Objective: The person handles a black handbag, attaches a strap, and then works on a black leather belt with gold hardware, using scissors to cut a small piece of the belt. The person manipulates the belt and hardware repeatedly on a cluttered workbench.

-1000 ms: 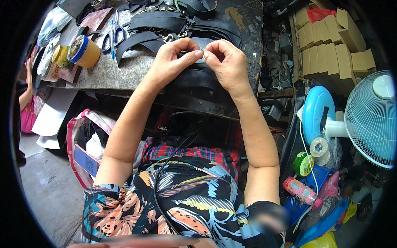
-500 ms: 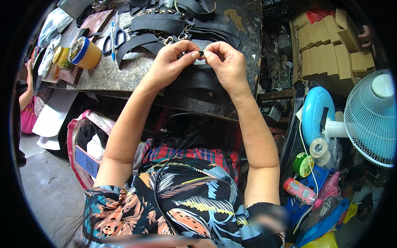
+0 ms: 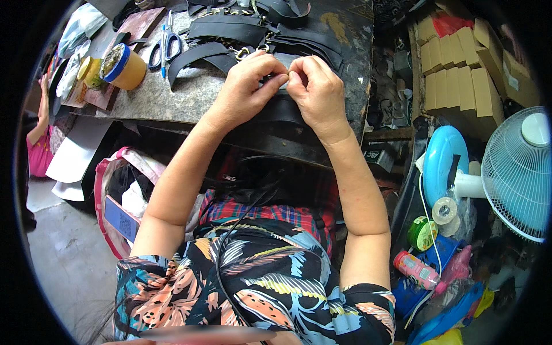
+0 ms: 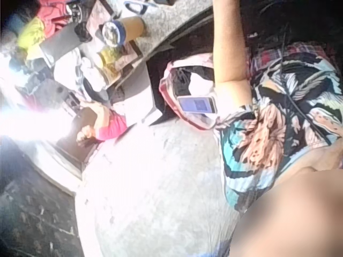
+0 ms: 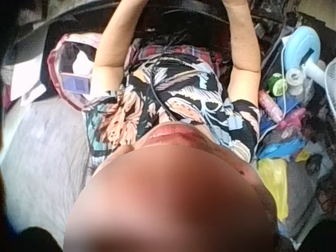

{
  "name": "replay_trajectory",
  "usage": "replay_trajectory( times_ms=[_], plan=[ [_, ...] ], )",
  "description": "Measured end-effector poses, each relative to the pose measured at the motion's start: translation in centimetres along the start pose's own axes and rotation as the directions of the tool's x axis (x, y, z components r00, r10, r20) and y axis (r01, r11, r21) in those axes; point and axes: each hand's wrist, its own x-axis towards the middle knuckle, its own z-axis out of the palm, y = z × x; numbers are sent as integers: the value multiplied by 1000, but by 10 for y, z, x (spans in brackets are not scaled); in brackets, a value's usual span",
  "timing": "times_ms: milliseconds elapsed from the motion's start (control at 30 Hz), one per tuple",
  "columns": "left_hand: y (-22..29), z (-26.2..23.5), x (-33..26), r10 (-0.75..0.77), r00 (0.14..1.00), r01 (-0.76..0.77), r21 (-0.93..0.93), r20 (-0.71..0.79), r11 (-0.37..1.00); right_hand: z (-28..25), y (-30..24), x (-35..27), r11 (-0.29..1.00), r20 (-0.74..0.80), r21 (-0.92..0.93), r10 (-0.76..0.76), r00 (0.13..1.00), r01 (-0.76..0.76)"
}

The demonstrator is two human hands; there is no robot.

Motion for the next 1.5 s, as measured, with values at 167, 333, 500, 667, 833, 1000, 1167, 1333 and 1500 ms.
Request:
replay_trajectory(
  times_ms=[167,333,500,667,833,1000,1167,1333,1500],
  plan=[
    [3,5,2,-192,979,202,-302,62,932,-2,12,6,913,95,306,254,962,-271],
    [1,5,5,-378,921,382,-426,97,820,-11,11,18,929,215,287,177,960,-235],
    [-3,3,5,-497,865,474,-433,67,767,-34,-17,74,981,490,-187,139,860,-52],
    [-6,10,4,-502,864,447,-406,-34,797,4,-54,139,924,441,-134,-269,856,359],
    [-25,22,2,-247,958,191,-314,-147,930,143,-92,165,869,585,-151,-306,751,472],
    [-49,35,-5,-263,962,135,-722,-67,679,215,-103,178,829,629,-467,66,775,308],
    [-55,36,-3,-152,975,35,-563,-162,826,222,-85,181,852,625,-433,49,779,294],
    [-34,26,1,-247,956,115,-577,-155,808,212,-55,192,851,486,-467,19,874,241],
    [-23,12,9,-256,946,104,-560,-201,822,204,-21,209,726,447,-589,-74,891,356]
  ],
)
